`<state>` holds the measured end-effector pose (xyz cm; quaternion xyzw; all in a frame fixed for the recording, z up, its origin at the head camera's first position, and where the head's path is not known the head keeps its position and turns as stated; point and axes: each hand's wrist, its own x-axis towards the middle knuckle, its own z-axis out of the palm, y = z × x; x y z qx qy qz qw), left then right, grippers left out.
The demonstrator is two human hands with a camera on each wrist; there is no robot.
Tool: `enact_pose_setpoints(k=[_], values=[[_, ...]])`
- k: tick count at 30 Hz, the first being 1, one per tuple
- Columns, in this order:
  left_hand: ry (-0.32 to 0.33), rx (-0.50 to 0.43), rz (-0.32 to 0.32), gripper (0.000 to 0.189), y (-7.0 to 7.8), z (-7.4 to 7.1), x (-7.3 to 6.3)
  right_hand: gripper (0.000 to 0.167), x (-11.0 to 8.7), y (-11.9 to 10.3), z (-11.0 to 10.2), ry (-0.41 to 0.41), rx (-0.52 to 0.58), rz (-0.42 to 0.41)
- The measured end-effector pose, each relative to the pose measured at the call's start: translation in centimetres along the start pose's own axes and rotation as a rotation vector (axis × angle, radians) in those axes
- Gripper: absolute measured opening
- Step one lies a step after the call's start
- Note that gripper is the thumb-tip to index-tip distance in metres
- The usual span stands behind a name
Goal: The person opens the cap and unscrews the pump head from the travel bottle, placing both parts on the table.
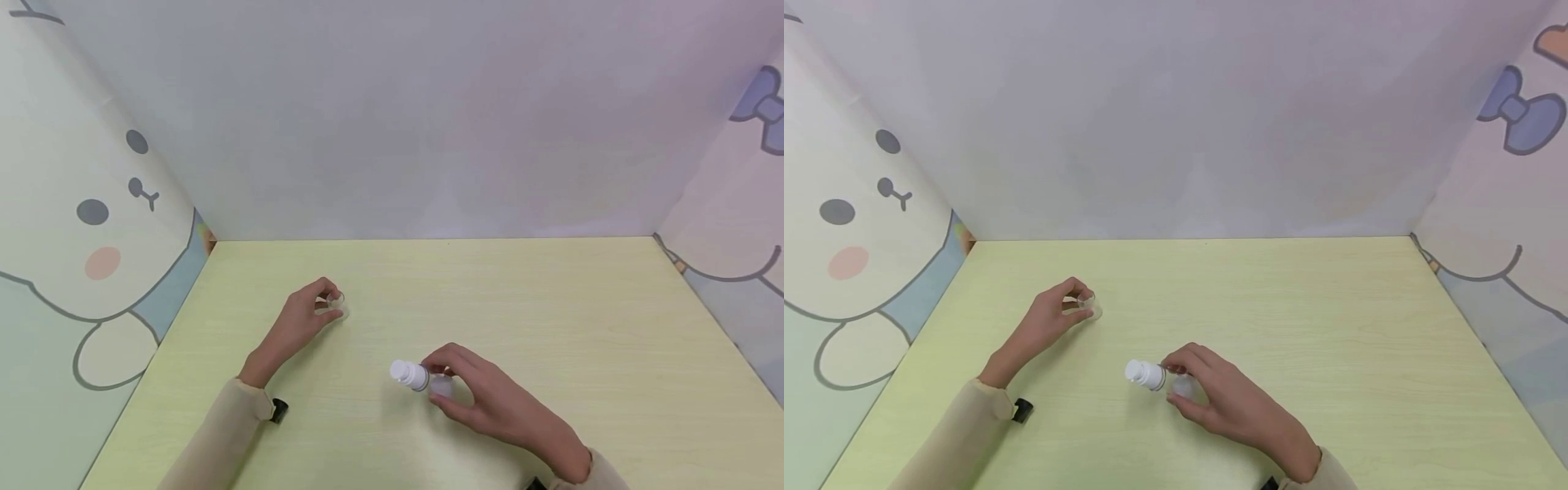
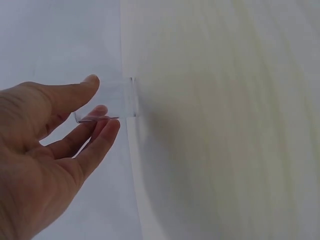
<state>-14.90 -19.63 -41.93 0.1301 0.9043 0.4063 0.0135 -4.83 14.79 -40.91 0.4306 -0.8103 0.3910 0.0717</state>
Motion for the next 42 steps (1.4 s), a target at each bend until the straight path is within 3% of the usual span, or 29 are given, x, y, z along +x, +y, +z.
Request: enact_pose_setpoints(k=[17,24,31,42], values=[[-0.002,-0.002,-0.01,0.024,-0.3,0.2,0.0,0.047,0.1,-0.1,-0.3,0.012,0.007,0.033],[-0.017,0.003,0.058,0.028,-0.3,-0.4,-0.5,0.047,0.1,0.2,-0.2,0.021,0.018,0.043],[0.01,0.039,0.082,0.035,0.2,-1.4,-1.0,0.046,0.1,0.4,-0.2,0.032,0.043,0.08],[0.133,0.157,0.252,0.03,2.3,-1.8,-2.5,0.044,0.7,0.9,0.1,0.056,0.068,0.105]])
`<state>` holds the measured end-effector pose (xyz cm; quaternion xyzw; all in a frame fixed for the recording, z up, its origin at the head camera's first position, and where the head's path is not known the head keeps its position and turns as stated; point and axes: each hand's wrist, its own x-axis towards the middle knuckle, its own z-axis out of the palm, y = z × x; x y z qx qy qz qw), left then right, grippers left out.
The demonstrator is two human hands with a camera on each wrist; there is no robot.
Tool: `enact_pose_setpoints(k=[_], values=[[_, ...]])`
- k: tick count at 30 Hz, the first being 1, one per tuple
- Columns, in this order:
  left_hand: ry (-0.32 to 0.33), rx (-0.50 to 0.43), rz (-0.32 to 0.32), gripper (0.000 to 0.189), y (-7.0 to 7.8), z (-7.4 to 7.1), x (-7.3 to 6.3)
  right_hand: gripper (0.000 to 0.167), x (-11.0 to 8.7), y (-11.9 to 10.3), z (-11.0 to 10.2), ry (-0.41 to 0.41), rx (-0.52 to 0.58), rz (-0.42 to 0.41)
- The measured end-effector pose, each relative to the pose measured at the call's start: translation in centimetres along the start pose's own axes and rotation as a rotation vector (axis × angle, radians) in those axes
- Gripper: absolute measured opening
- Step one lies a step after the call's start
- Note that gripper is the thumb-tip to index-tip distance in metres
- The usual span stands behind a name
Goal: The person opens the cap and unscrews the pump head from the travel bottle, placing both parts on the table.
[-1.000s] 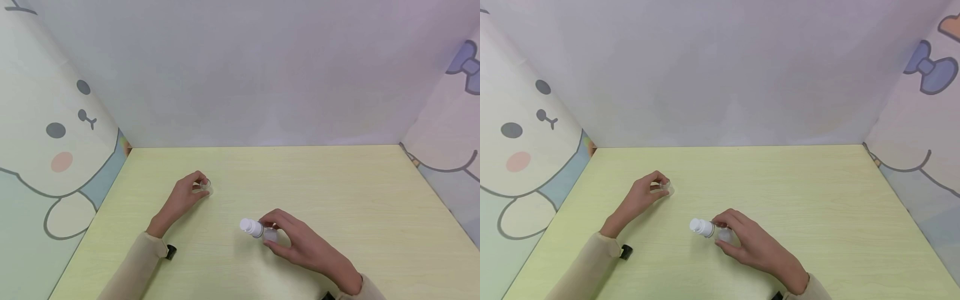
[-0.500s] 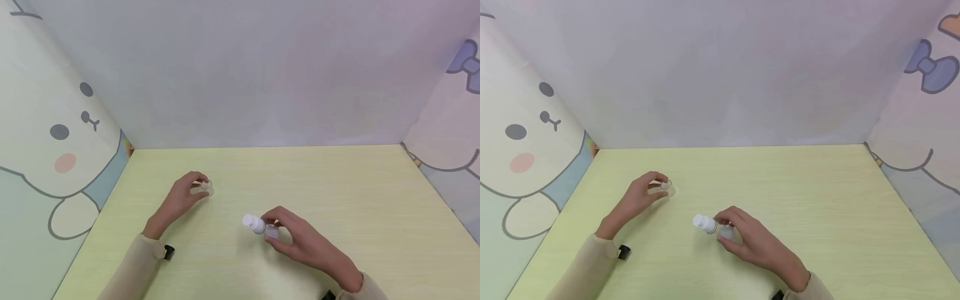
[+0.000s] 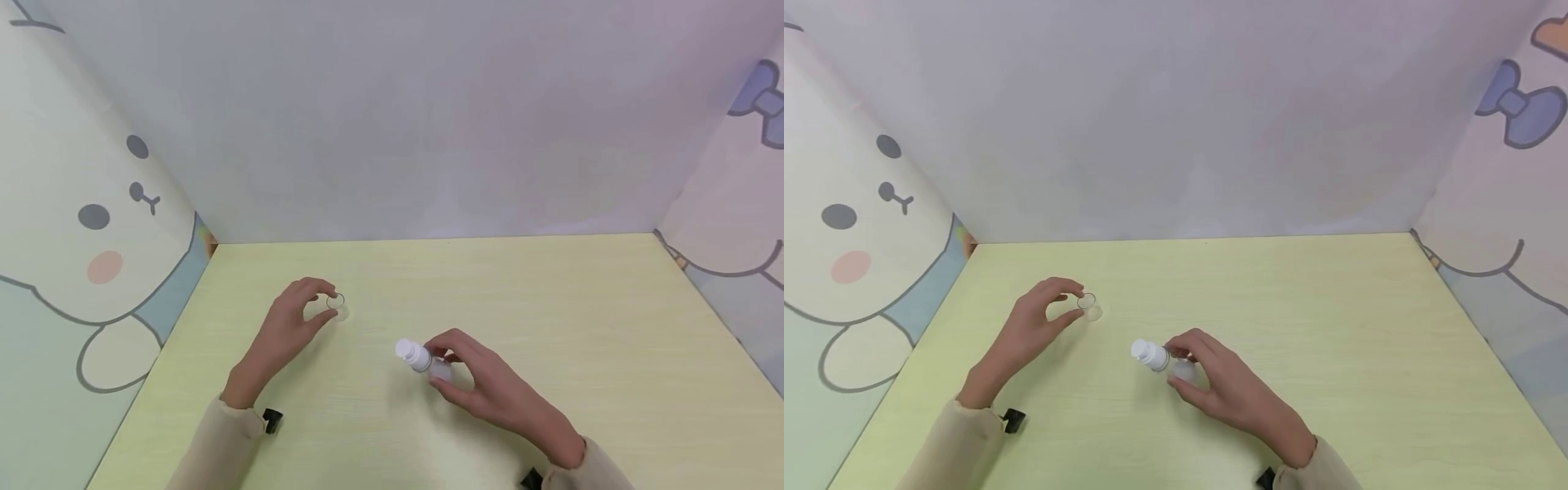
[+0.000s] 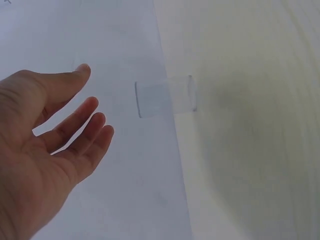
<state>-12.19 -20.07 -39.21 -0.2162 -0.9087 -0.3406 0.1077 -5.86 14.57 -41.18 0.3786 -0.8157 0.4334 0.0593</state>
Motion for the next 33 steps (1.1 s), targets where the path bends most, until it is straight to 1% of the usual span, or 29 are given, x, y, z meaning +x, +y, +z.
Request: enact_pose_setpoints(k=[2,4,7,10,14,17,24,28,33], values=[[0.001,-0.009,0.024,0.031,0.7,0.0,-0.2,0.043,0.1,0.0,0.0,-0.002,0.008,0.019],[-0.01,-0.026,0.047,0.032,1.3,0.1,-0.3,0.042,0.2,0.0,-0.1,-0.007,0.021,0.038],[-0.034,-0.06,0.087,0.035,2.1,0.4,-0.5,0.041,0.4,-0.2,-0.1,-0.009,0.035,0.043],[-0.073,-0.125,0.138,0.039,2.9,0.8,-0.6,0.041,0.6,-0.3,-0.2,-0.01,0.045,0.042],[-0.144,-0.241,0.197,0.042,4.2,1.2,-0.7,0.04,0.9,-0.5,-0.3,-0.015,0.059,0.046],[-0.179,-0.287,0.237,0.044,5.2,1.4,-0.7,0.039,1.0,-0.6,-0.2,-0.019,0.065,0.04],[-0.23,-0.279,0.314,0.048,6.8,2.0,-0.5,0.039,1.0,-0.6,-0.2,-0.022,0.051,0.026],[-0.231,-0.266,0.354,0.048,7.5,2.4,-0.4,0.042,1.0,-0.6,-0.2,-0.022,0.048,0.016],[-0.221,-0.232,0.386,0.046,8.2,2.6,-0.3,0.042,1.0,-0.6,-0.2,-0.03,0.052,0.011]])
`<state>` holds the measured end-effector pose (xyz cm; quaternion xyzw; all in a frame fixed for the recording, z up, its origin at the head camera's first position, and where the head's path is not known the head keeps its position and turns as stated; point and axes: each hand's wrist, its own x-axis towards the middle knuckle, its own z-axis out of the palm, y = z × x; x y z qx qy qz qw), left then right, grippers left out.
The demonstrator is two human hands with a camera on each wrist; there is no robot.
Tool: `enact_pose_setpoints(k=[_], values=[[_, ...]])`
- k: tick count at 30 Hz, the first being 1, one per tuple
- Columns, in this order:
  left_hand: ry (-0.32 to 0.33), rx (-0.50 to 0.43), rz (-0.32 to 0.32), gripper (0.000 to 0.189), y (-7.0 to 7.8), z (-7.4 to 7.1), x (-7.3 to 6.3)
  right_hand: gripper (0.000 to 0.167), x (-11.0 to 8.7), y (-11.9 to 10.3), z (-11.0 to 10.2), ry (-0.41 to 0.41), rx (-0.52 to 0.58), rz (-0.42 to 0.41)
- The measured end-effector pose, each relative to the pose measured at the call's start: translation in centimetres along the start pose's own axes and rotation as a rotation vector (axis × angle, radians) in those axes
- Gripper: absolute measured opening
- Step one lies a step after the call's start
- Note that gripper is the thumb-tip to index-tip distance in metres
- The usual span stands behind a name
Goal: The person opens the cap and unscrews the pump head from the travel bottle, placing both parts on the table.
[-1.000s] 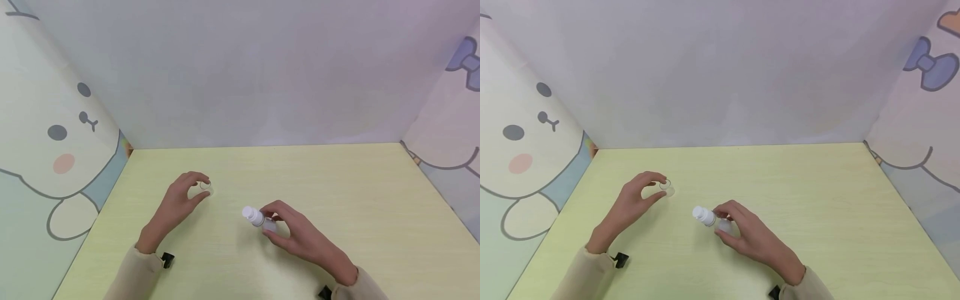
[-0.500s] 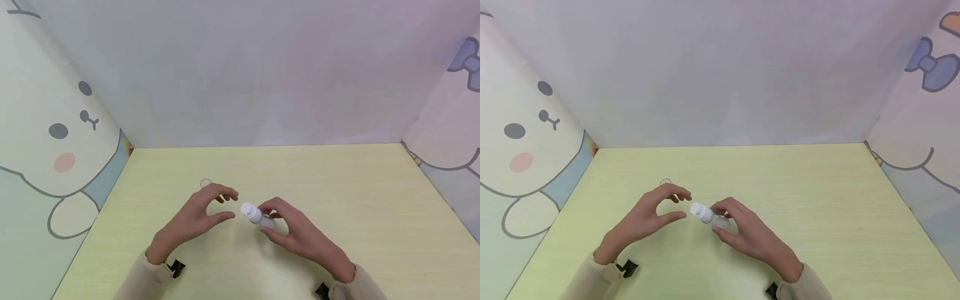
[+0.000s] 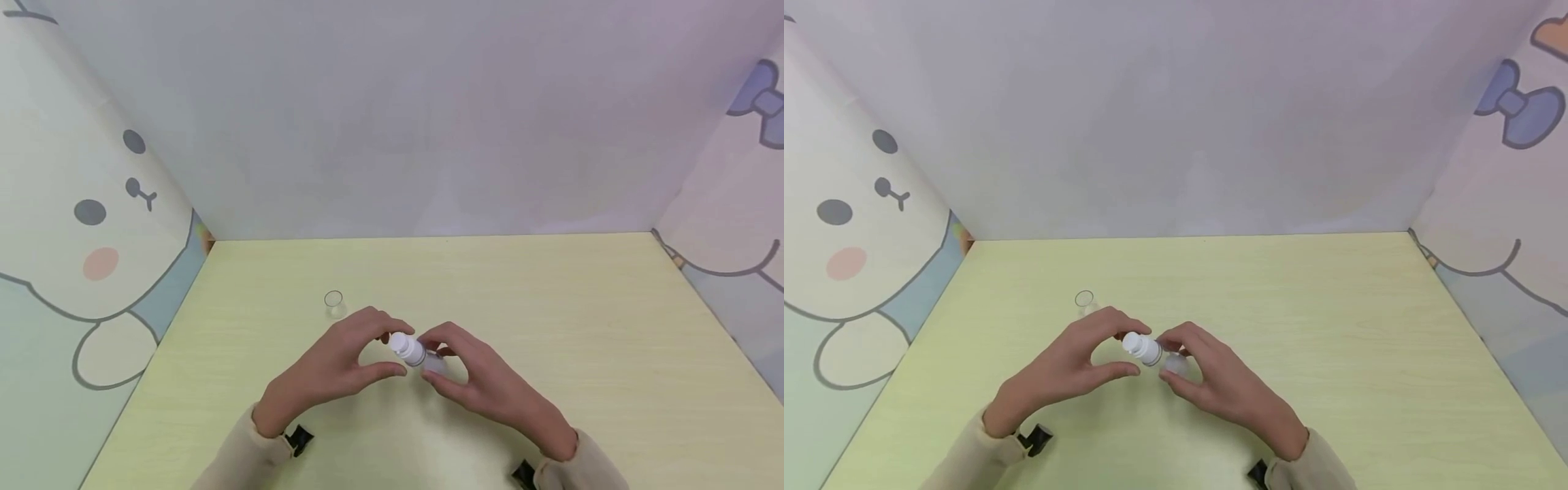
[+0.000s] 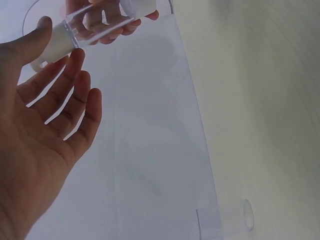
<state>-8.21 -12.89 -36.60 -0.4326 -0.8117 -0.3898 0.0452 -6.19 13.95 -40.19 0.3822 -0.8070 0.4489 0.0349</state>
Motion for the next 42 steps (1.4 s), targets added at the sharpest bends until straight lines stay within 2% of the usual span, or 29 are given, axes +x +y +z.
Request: enact_pose_setpoints(k=[6,12,22,30,42], values=[[0.01,0.044,0.049,0.037,0.0,0.5,0.3,0.04,0.0,-0.1,0.1,-0.014,0.003,-0.01],[0.024,0.044,0.079,0.029,-0.1,0.8,0.5,0.042,0.0,-0.1,0.1,-0.016,0.005,-0.022],[0.057,-0.12,0.078,0.026,-0.4,1.4,0.7,0.047,0.0,0.0,0.0,0.023,-0.05,-0.078],[0.1,-0.193,0.052,0.025,-0.5,2.0,0.5,0.047,0.0,-0.2,0.0,0.061,-0.065,-0.11],[0.19,-0.288,0.071,0.026,-0.3,2.7,0.8,0.045,0.0,-0.6,0.3,0.154,-0.115,-0.173]])
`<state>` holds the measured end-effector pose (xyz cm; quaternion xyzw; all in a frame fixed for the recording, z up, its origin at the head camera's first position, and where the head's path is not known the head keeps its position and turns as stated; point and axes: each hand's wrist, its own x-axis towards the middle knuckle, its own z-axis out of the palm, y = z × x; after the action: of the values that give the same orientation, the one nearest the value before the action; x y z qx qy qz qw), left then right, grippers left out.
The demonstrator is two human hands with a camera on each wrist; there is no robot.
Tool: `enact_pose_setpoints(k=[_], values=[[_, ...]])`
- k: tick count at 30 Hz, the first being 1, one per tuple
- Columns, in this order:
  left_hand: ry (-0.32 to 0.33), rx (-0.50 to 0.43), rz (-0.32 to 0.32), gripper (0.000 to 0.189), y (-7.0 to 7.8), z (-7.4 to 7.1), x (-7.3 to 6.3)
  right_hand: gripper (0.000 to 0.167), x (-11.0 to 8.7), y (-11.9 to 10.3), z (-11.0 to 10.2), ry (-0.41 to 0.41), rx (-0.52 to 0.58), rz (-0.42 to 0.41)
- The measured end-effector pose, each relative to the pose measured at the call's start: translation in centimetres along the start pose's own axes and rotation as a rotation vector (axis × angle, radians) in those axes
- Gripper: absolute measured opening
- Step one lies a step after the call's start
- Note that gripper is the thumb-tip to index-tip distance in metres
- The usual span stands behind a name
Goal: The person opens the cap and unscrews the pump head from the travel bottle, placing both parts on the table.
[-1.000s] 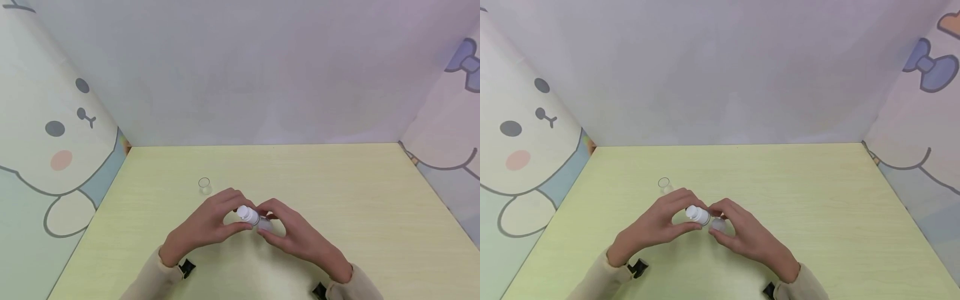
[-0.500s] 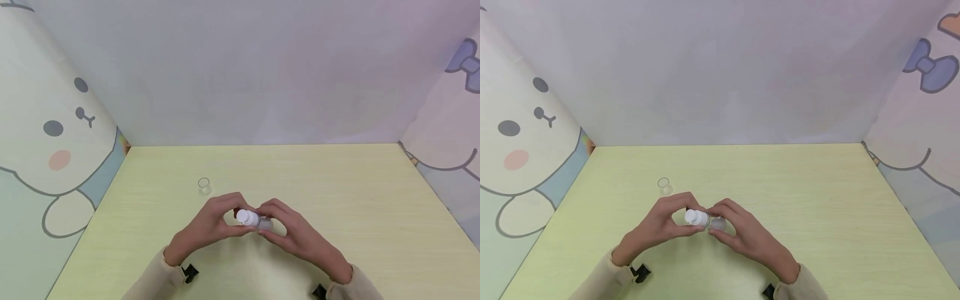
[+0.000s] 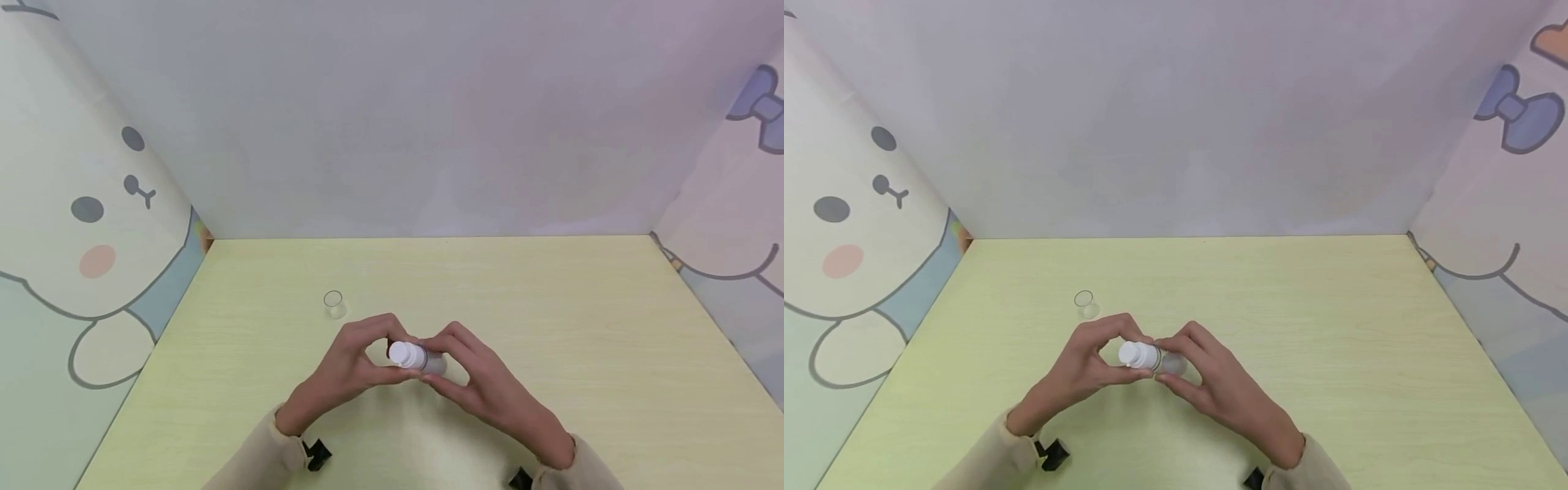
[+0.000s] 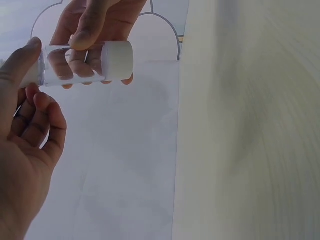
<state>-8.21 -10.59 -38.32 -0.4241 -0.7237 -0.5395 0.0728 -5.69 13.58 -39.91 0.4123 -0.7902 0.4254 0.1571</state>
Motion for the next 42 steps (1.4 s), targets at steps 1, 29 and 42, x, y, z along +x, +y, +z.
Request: enact_pose_setpoints(k=[1,29,42], values=[[0.006,-0.01,-0.006,0.026,0.0,0.1,0.0,0.044,0.0,0.0,0.0,0.01,-0.005,-0.004],[0.32,-0.168,-0.203,0.035,0.9,3.7,1.1,0.033,0.3,-0.6,2.1,0.281,-0.046,0.026],[0.08,0.096,-0.337,0.057,2.1,2.0,1.3,0.034,0.1,0.0,0.4,0.179,0.03,0.094]])
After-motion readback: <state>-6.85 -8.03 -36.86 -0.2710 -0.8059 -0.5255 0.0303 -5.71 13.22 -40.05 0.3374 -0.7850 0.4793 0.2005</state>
